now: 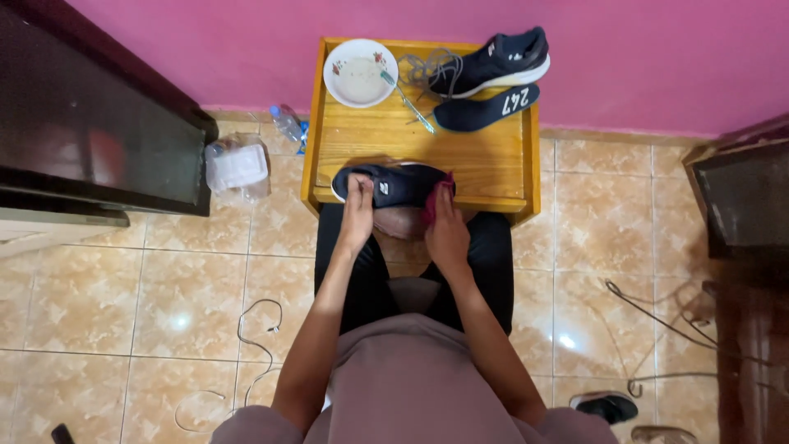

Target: Cleaning a black sneaker by wiping it with a cloth and removing the insole for inspection.

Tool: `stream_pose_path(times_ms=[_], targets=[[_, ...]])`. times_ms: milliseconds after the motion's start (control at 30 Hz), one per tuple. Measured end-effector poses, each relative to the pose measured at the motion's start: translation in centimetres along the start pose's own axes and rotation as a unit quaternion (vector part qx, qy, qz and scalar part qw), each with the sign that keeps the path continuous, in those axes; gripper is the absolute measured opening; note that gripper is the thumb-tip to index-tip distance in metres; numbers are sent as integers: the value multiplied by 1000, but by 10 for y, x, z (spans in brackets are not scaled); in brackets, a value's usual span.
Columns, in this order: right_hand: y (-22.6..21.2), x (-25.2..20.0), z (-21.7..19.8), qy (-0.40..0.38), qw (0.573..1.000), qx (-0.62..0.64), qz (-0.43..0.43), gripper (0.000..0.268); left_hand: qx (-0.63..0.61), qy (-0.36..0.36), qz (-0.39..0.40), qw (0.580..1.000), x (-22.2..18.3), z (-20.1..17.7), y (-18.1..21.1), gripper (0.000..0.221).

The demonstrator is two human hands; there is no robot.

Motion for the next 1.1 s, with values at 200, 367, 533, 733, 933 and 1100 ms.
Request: stream_pose_path(times_ms=[200, 367, 533, 733, 933, 1100], targets=[[-68, -5, 20, -20, 989, 91, -115, 93, -62, 8, -27, 998, 16, 4, -35, 17], [3, -10, 12, 54, 992, -39, -108, 84, -51, -4, 19, 999, -6, 4, 10, 24], [-11, 1, 12, 83, 993, -23, -83, 84, 1, 9, 57, 998, -8, 4, 34, 26], [12, 20, 11, 19, 989, -45, -143, 78, 26, 2, 59, 998, -8, 4, 25, 21], [-25, 28, -26, 18, 975, 104, -196, 73, 42, 11, 82, 996, -3, 5, 26, 25], [6, 29, -4, -7, 980, 5, -199, 60, 59, 10, 73, 996, 6, 8, -2, 23]])
Point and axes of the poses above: each hand's wrist, its own x-axis towards the middle knuckle, its own z-axis out of the palm, y = z × x, the point moved 5 cm from there along x, towards the middle knuckle, and after that the axes turned 4 degrees about y, right-handed, at the moved point
